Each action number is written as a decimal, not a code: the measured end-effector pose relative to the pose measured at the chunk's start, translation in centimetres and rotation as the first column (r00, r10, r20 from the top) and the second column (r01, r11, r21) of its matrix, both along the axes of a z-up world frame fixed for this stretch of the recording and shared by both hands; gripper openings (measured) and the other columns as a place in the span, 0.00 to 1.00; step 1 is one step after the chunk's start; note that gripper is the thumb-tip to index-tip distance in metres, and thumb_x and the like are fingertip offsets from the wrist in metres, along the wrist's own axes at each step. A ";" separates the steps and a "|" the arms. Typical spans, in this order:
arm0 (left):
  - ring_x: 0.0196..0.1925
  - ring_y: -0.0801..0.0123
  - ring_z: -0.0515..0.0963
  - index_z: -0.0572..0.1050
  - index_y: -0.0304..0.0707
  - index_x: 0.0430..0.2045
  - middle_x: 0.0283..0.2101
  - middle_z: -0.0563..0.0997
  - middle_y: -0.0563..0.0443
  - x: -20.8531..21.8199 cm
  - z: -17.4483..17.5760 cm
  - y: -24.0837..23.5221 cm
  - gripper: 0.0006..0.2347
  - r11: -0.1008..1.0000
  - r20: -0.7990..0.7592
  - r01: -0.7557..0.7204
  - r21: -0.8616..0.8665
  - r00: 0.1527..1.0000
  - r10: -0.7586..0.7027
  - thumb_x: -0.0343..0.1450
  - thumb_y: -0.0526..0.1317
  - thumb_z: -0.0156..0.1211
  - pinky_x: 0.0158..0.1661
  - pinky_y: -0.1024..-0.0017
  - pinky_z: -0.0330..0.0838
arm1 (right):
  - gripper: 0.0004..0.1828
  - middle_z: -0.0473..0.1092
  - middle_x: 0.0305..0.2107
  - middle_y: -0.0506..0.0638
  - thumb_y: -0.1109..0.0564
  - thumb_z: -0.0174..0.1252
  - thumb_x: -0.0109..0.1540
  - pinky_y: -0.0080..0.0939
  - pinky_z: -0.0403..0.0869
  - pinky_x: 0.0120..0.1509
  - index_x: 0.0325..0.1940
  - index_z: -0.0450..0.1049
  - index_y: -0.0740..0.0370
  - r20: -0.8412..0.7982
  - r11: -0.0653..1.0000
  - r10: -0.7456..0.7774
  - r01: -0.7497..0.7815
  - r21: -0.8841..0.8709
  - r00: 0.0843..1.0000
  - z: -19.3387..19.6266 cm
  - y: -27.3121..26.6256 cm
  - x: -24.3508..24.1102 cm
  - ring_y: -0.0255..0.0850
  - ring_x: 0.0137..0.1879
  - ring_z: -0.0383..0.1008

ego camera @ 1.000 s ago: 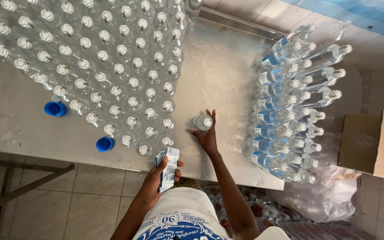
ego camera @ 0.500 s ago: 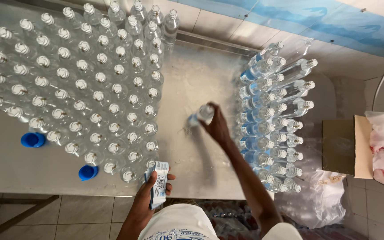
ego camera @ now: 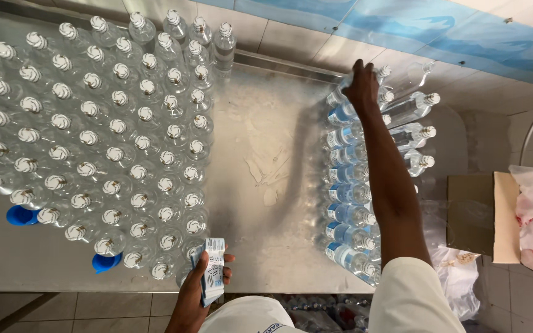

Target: The person repeatedly picks up small plastic bottles from a table, applies a label to each bottle, and places the labeled bottle into a growing stack on the right side of the table. The person handles the bottles and labels by hand throughout the process.

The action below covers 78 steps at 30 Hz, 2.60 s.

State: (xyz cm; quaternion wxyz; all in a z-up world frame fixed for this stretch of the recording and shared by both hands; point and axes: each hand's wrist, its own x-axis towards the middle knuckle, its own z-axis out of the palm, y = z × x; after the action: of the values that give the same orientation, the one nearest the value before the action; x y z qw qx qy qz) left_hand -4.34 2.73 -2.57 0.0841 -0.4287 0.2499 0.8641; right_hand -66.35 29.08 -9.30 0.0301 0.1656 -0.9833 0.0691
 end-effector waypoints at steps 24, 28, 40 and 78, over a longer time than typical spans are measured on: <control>0.35 0.48 0.81 0.70 0.26 0.70 0.53 0.83 0.25 7.5 -11.4 1.0 0.34 0.975 -0.077 0.097 0.200 0.994 -0.083 0.71 0.54 0.56 0.33 0.56 0.76 | 0.40 0.79 0.49 0.61 0.55 0.76 0.57 0.54 0.76 0.44 0.66 0.59 0.52 0.147 0.707 0.212 -0.048 -0.706 0.966 -8.8 -32.4 6.6 0.56 0.50 0.80; 0.34 0.46 0.80 0.72 0.22 0.67 0.50 0.85 0.24 6.4 -8.4 -0.2 0.32 0.977 -0.082 0.169 0.131 0.984 -0.159 0.73 0.53 0.54 0.32 0.53 0.75 | 0.45 0.81 0.56 0.60 0.50 0.78 0.57 0.55 0.85 0.52 0.72 0.62 0.57 0.017 0.628 0.144 -0.078 -0.774 0.989 -6.0 -25.8 15.7 0.56 0.56 0.85; 0.37 0.60 0.78 0.75 0.28 0.65 0.50 0.83 0.34 4.1 1.4 -1.6 0.29 0.897 -0.197 0.355 0.263 0.930 -0.310 0.75 0.54 0.56 0.38 0.66 0.73 | 0.45 0.77 0.62 0.59 0.51 0.80 0.56 0.52 0.83 0.66 0.74 0.69 0.60 0.317 0.674 -0.108 0.303 -0.673 0.942 -3.0 -9.8 51.3 0.57 0.67 0.79; 0.38 0.60 0.80 0.72 0.26 0.62 0.50 0.84 0.30 7.0 0.6 -2.8 0.28 0.913 -0.299 0.348 0.212 0.913 -0.279 0.75 0.53 0.59 0.38 0.67 0.76 | 0.07 0.86 0.44 0.53 0.65 0.67 0.66 0.43 0.87 0.60 0.49 0.82 0.61 0.391 0.397 0.256 0.273 -0.876 0.884 10.6 -7.5 57.0 0.42 0.51 0.88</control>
State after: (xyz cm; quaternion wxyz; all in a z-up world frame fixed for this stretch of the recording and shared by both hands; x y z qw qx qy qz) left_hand 2.71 -0.05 -2.00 0.2444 -0.2498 0.2092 0.9133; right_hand -9.31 21.59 1.27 -0.1214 0.0943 -0.7572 0.6348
